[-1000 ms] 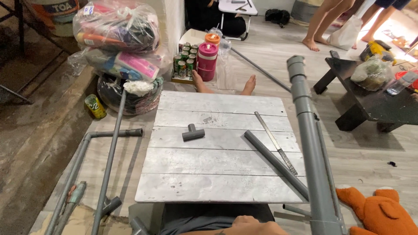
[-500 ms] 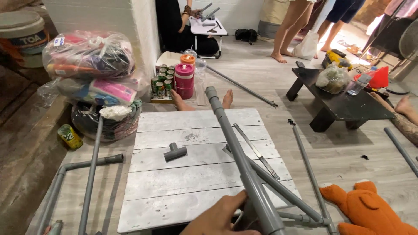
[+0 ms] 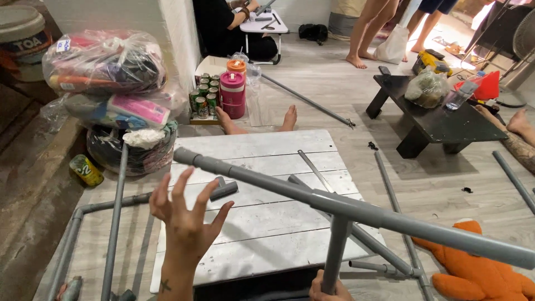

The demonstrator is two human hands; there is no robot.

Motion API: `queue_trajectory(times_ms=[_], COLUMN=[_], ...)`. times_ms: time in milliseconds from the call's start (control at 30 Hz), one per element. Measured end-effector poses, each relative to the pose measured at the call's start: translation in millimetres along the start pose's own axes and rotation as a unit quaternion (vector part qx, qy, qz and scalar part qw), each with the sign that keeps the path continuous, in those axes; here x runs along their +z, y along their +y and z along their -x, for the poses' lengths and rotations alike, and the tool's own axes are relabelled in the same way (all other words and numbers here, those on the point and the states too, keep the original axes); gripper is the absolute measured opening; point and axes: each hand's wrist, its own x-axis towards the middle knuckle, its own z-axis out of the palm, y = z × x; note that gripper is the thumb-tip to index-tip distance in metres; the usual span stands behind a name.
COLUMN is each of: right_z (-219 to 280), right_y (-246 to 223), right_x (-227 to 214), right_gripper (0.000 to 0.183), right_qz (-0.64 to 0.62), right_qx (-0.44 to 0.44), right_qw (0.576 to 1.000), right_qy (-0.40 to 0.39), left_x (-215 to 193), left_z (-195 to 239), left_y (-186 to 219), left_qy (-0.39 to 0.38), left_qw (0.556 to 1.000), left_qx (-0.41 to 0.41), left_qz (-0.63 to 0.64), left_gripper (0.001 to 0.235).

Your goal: The person assembles a PVC pipe structure on a white table. They use a hand saw to cut a short pipe segment, then connect multiple pipe sections and T-joints by hand to form a cross-shaped frame with a valve attached.

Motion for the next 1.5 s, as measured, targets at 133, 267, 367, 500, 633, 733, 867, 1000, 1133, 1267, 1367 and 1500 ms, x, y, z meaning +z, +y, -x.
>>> queue_trajectory(times_ms=[133,267,367,500,633,733,867,1000,1133,1267,1367,1500], right_z=[25.7,36.5,42.4,52.0,49.3,40.7,26.3,18.4,20.7,21.0,28.4,48.1], right_y=[-31.3,-30.7,-19.3,-2.5,-26.6,-40.0,-58.3,-68.5,-83.6,-114.9,-118.4,-139.4], right_x=[12.9,-4.4,-17.4,-26.1,-13.5,-9.6,25.1,46.8,57.1,72.3,52.9,33.6], right_gripper=[0.033,0.025,0.027,0.038,0.028,0.031,0.031,0.031,0.014,0.015,0.028,0.046], right_qz=[0.076,-0.151,-0.181,-0.236,-0.254,-0.192,-0.164,-0.094,-0.05,0.09,0.115,0.051], right_qx=[0.057,0.09,0.104,0.121,0.12,0.129,0.165,0.154,0.145,0.08,0.035,-0.096], right_qw=[0.995,0.982,0.97,0.961,0.945,0.961,0.961,0.972,0.981,0.992,0.99,0.992], right_qy=[0.036,-0.068,-0.124,-0.077,-0.169,-0.15,-0.153,-0.149,-0.123,0.023,0.07,0.056], left_x=[-7.3,-2.8,20.2,55.0,40.9,37.1,28.4,3.2,-13.5,-27.5,-40.3,-58.6], left_z=[5.7,34.1,47.7,67.9,62.7,60.6,65.9,66.7,83.4,96.4,103.0,113.5], left_y=[-13.5,-45.3,-60.0,-71.6,-65.9,-63.0,-54.9,-55.1,-52.5,-58.4,-71.9,-99.9], left_qy=[-0.055,-0.039,-0.157,-0.217,-0.24,-0.246,-0.246,-0.245,-0.27,-0.242,-0.227,-0.174], left_qw=[0.996,0.998,0.983,0.969,0.963,0.958,0.948,0.949,0.946,0.955,0.956,0.97], left_qx=[0.004,-0.047,-0.091,-0.115,-0.113,-0.105,-0.121,-0.135,-0.131,-0.132,-0.159,-0.166], left_qz=[0.072,0.012,0.035,0.04,0.053,0.104,0.16,0.147,0.121,0.109,0.096,0.044], left_gripper=[0.013,0.056,0.089,0.037,0.039,0.042,0.066,0.06,0.052,0.047,0.043,0.039])
